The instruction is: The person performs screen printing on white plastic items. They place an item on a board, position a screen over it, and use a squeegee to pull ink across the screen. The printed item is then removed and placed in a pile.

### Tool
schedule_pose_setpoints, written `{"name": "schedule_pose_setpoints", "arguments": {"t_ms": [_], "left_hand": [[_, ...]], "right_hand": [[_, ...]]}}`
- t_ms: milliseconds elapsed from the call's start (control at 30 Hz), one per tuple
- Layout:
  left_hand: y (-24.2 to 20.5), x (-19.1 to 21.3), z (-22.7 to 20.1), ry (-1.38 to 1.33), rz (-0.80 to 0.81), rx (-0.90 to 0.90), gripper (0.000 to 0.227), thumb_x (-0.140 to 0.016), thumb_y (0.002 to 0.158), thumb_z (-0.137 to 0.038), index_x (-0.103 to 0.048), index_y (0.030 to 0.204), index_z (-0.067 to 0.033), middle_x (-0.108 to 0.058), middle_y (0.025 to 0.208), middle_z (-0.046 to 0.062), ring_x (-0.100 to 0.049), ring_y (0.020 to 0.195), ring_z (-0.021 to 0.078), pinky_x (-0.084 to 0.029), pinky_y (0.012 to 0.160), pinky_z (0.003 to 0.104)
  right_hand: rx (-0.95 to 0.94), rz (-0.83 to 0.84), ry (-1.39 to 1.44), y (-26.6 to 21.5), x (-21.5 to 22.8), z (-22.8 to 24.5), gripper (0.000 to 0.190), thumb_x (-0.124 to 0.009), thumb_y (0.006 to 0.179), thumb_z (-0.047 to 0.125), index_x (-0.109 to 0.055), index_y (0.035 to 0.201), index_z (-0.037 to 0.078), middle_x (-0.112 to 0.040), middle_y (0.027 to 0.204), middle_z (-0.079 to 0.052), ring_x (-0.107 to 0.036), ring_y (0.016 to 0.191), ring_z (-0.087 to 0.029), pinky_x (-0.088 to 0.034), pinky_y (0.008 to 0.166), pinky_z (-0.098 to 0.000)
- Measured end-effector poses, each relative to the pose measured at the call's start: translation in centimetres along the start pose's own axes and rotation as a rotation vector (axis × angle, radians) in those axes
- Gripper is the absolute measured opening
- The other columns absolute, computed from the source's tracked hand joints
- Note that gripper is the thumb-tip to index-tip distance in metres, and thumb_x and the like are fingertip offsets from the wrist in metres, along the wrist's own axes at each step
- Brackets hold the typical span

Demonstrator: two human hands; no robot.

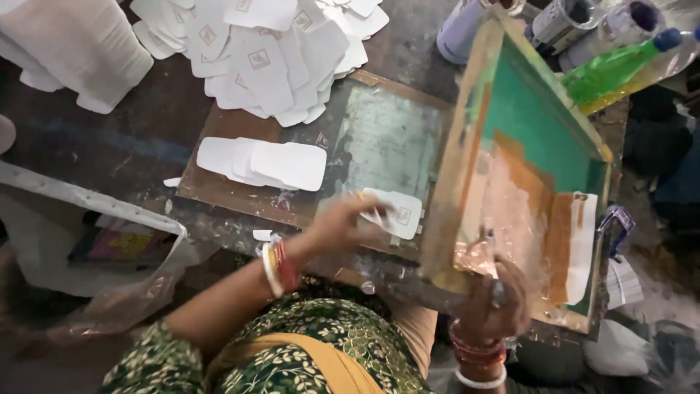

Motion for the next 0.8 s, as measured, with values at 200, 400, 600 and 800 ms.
{"name": "schedule_pose_setpoints", "arguments": {"t_ms": [200, 400, 600, 800], "left_hand": [[2.7, -2.6, 10.2, 0.977, -0.215, -0.225, 0.045, -0.071, 0.068, -0.04, -0.068, 0.094, -0.0032, -0.072, 0.091, 0.015, -0.07, 0.087, 0.0305, -0.053, 0.067, 0.042], [7.7, 3.2, 15.4, -0.049, -0.325, 0.365, 0.023, -0.077, 0.085, -0.02, -0.069, 0.096, -0.0016, -0.073, 0.084, 0.011, -0.069, 0.075, 0.0224, -0.056, 0.069, 0.035], [3.8, 11.9, 9.1, 0.464, -0.543, 0.194, 0.038, -0.079, 0.086, -0.022, -0.065, 0.114, 0.0, -0.066, 0.109, 0.019, -0.068, 0.098, 0.0339, -0.055, 0.085, 0.043], [-3.4, 8.8, 9.4, 0.651, -0.238, 0.12, 0.033, -0.081, 0.076, -0.026, -0.079, 0.103, -0.0083, -0.074, 0.116, 0.012, -0.066, 0.11, 0.0347, -0.05, 0.096, 0.043]], "right_hand": [[0.026, -0.13, -0.091, 0.0, 1.3, -0.4, 0.015, -0.06, 0.111, 0.009, -0.064, 0.118, -0.004, -0.072, 0.114, -0.024, -0.071, 0.111, -0.04, -0.057, 0.101, -0.0468], [0.019, -0.251, -0.046, -0.3, 2.1, -2.1, 0.02, -0.061, 0.119, 0.015, -0.063, 0.12, -0.005, -0.071, 0.109, -0.023, -0.073, 0.103, -0.038, -0.06, 0.103, -0.0468], [-0.077, -0.3, -0.223, -1.0, 3.3, -2.6, 0.029, -0.064, 0.119, 0.02, -0.064, 0.115, -0.009, -0.072, 0.109, -0.028, -0.074, 0.101, -0.04, -0.06, 0.09, -0.0437], [-0.102, -0.264, -0.099, -1.4, 3.0, -2.6, 0.036, -0.059, 0.121, 0.025, -0.059, 0.123, -0.011, -0.067, 0.114, -0.029, -0.069, 0.097, -0.039, -0.057, 0.085, -0.0424]]}}
Point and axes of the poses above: each hand's wrist, its own y-axis towards the middle knuckle, its own x-axis out of the back of the hand, z = x × y, the point moved 3 cm from there along y, towards the middle knuckle
